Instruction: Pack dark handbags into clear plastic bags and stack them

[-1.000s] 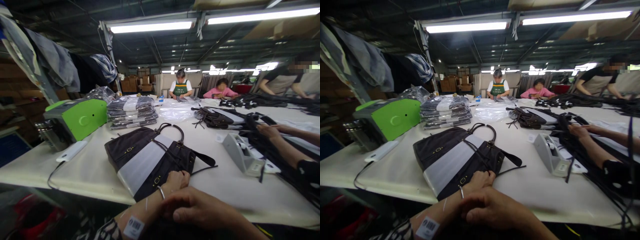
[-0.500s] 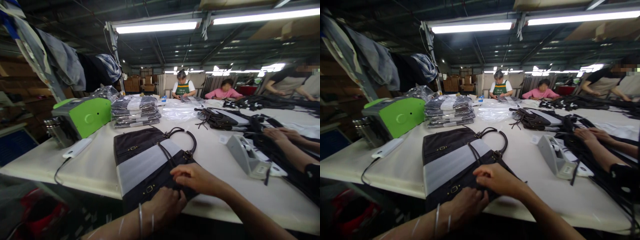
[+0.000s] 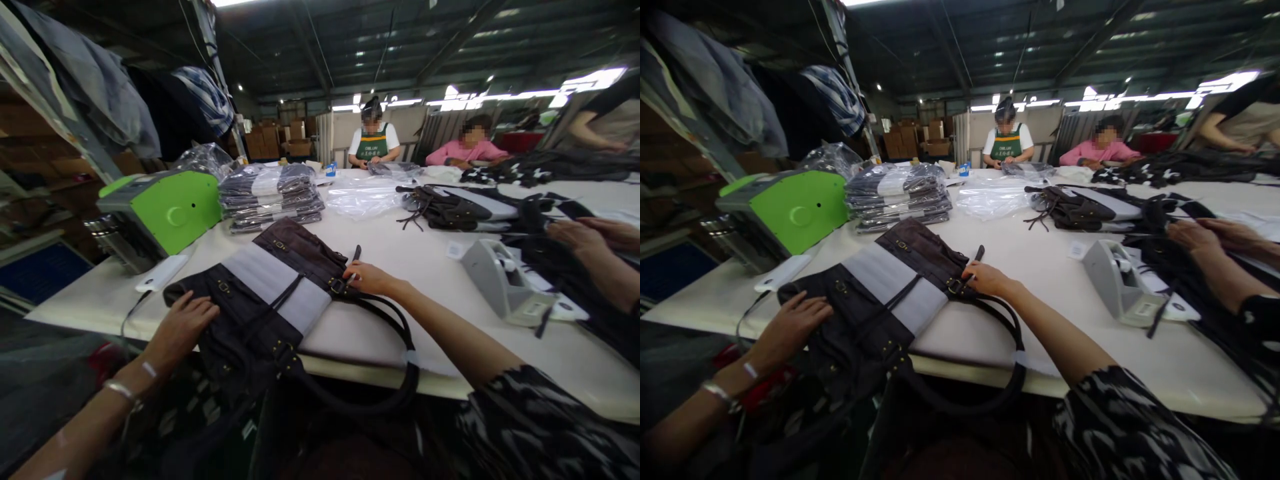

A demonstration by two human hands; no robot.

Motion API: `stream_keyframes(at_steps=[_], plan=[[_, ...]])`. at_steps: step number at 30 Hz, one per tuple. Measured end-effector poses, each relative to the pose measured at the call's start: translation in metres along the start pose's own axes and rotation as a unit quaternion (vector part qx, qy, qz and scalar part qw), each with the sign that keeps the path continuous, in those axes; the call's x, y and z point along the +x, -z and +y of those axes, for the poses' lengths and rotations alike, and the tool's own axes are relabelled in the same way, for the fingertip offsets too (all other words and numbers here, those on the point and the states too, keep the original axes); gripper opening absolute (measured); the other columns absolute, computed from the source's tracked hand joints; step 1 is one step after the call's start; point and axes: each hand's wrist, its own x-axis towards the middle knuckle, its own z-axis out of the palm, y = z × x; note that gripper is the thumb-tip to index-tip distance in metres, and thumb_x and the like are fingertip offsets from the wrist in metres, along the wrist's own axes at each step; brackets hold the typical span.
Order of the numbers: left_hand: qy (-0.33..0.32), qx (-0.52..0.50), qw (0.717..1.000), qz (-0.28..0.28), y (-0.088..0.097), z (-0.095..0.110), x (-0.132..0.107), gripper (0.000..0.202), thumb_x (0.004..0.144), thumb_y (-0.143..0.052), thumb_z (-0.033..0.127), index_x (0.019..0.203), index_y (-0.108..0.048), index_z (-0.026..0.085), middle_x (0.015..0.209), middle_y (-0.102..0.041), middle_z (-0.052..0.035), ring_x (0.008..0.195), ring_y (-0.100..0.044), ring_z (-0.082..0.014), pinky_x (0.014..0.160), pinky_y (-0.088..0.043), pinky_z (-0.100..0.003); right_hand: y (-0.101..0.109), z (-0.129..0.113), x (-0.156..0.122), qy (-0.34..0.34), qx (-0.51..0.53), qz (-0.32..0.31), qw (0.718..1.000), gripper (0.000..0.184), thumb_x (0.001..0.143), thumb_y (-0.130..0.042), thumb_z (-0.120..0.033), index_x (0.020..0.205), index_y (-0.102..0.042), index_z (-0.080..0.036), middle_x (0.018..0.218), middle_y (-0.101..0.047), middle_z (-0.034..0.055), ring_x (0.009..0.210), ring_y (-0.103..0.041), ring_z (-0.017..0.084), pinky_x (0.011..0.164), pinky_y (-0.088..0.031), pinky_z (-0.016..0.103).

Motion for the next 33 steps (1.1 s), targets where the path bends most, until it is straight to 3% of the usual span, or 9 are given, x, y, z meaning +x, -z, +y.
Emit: stream_keyframes(at_steps=[4,8,10,12,15,19,21,27,33], plan=[[0.074,-0.007,0.997,-0.004,-0.011,-0.024,0.041,0.029,0.083,-0.041,0.011,0.088,-0.067,0.023,0.098,-0.072,-0.0099,0.111,-0.06,-0.0307,0.109,-0.027,-0.056,-0.011,-0.003,-0.01,0.009,-0.044,-0.033,0.998,0.025,0.084,-0.05,-0.011,0.097,-0.07,-0.018,0.111,-0.064,0.0089,0.094,-0.062,0.02,0.08,-0.045,0.027],[0.11,-0.009,0.994,-0.008,-0.012,-0.025,0.084,0.024,0.084,-0.042,0.014,0.084,-0.065,0.023,0.103,-0.072,-0.0089,0.11,-0.058,-0.028,0.108,-0.027,-0.053,-0.014,-0.001,-0.021,-0.037,0.008,-0.028,0.999,0.03,0.083,-0.045,-0.008,0.095,-0.071,-0.016,0.103,-0.066,0.0085,0.091,-0.062,0.018,0.08,-0.044,0.026],[0.124,-0.029,0.992,-0.008,-0.011,-0.022,0.1,0.023,0.085,-0.043,0.015,0.085,-0.064,0.022,0.103,-0.071,-0.0094,0.11,-0.057,-0.0281,0.104,-0.031,-0.049,-0.013,0.001,-0.027,-0.064,0.05,-0.033,0.996,0.028,0.088,-0.043,-0.017,0.092,-0.071,-0.016,0.097,-0.068,0.0074,0.088,-0.062,0.018,0.078,-0.044,0.026],[0.129,-0.056,0.99,-0.009,-0.013,-0.018,0.112,0.022,0.084,-0.044,0.014,0.087,-0.065,0.022,0.103,-0.071,-0.0097,0.109,-0.056,-0.0279,0.1,-0.035,-0.046,-0.014,0.003,-0.033,-0.092,0.085,-0.038,0.991,0.033,0.093,-0.043,-0.036,0.089,-0.07,-0.016,0.09,-0.069,0.0061,0.083,-0.062,0.019,0.073,-0.044,0.027],[0.129,-0.078,0.988,-0.008,-0.018,-0.013,0.124,0.023,0.082,-0.045,0.013,0.089,-0.065,0.021,0.104,-0.071,-0.0086,0.107,-0.057,-0.0267,0.095,-0.039,-0.041,-0.016,0.001,-0.038,-0.127,0.091,-0.029,0.987,0.042,0.087,-0.051,-0.055,0.082,-0.066,-0.017,0.081,-0.068,0.005,0.075,-0.06,0.02,0.066,-0.041,0.029],[0.127,-0.092,0.988,0.004,-0.019,-0.013,0.134,0.023,0.082,-0.046,0.013,0.09,-0.066,0.021,0.1,-0.07,-0.0088,0.103,-0.058,-0.0264,0.09,-0.042,-0.037,-0.018,-0.004,-0.043,-0.185,0.065,0.0,0.981,0.02,0.079,-0.059,-0.038,0.075,-0.061,-0.019,0.071,-0.064,0.0025,0.069,-0.059,0.018,0.061,-0.038,0.027],[0.124,-0.1,0.987,0.019,-0.018,-0.017,0.139,0.023,0.081,-0.046,0.013,0.09,-0.066,0.02,0.099,-0.069,-0.0091,0.101,-0.058,-0.0259,0.089,-0.043,-0.036,-0.016,-0.005,-0.05,-0.212,0.105,-0.003,0.972,0.013,0.078,-0.057,-0.032,0.074,-0.06,-0.019,0.066,-0.062,0.0011,0.064,-0.059,0.017,0.058,-0.039,0.027],[0.102,-0.138,0.982,0.082,-0.021,-0.017,0.166,0.018,0.081,-0.049,0.014,0.088,-0.064,0.019,0.095,-0.069,-0.0071,0.097,-0.058,-0.0233,0.086,-0.045,-0.033,-0.009,-0.006,-0.097,-0.269,0.395,-0.039,0.878,0.024,0.075,-0.062,-0.04,0.081,-0.05,-0.02,0.065,-0.06,-0.0012,0.058,-0.06,0.016,0.05,-0.047,0.026],[0.056,-0.105,0.992,0.028,-0.046,0.014,0.197,0.023,0.088,-0.045,0.012,0.097,-0.065,0.018,0.102,-0.069,-0.0084,0.106,-0.059,-0.024,0.093,-0.044,-0.038,-0.006,-0.014,-0.159,-0.367,0.505,-0.008,0.782,0.045,0.073,-0.072,-0.054,0.095,-0.052,-0.02,0.081,-0.068,0.0041,0.067,-0.066,0.018,0.059,-0.051,0.028]])
